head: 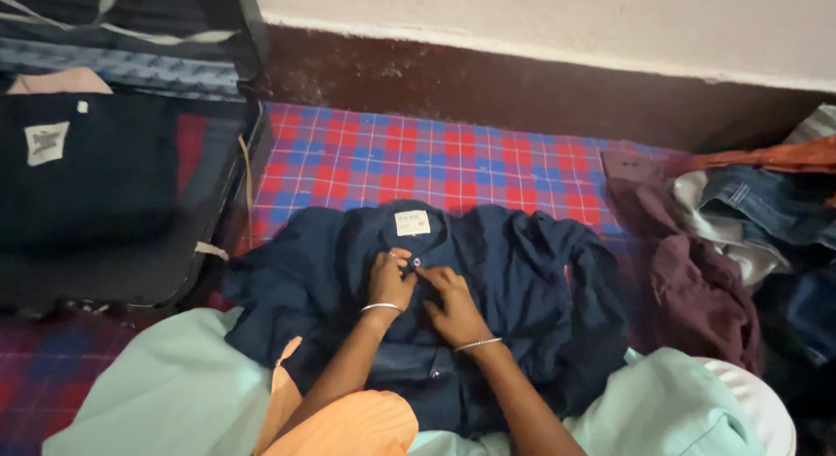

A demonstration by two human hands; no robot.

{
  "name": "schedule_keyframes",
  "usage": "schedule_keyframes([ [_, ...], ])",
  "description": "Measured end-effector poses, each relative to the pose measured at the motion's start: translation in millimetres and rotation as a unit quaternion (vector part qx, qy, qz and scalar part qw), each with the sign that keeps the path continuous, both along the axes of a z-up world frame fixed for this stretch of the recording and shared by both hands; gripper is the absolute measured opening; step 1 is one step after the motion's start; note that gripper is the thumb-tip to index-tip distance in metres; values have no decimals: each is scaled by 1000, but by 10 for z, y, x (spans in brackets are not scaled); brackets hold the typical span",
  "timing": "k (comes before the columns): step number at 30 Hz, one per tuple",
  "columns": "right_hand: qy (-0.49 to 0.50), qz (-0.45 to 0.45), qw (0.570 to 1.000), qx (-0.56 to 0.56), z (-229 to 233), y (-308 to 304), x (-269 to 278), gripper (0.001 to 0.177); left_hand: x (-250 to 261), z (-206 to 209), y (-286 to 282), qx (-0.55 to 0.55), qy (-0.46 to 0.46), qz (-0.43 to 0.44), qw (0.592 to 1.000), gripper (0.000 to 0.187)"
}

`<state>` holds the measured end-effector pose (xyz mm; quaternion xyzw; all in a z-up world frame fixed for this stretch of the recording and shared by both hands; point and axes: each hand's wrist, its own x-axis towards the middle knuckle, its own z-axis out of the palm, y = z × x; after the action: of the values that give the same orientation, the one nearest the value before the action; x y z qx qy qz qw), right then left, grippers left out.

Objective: The person fastens the buttons of a dark blue shirt while it lies on a bed, then lifts and begins to fold it.

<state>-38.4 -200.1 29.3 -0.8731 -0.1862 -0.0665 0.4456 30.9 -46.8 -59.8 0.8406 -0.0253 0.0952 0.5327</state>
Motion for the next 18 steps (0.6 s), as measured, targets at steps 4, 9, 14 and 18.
schedule_keyframes([
  [4,7,-5,1000,1,-248,-45,108,61,159,-337,-59,31,-35,56,997,16],
  [9,86,-31,994,60,-506,-69,234,48,312,-611,-13,-14,19,26,999,12],
  [14,136,-31,974,181,-707,-83,333,38,291,-581,128,-106,96,-76,987,11],
  [18,187,-72,945,258,-747,-26,376,14,112,-432,244,-131,120,-162,971,8],
])
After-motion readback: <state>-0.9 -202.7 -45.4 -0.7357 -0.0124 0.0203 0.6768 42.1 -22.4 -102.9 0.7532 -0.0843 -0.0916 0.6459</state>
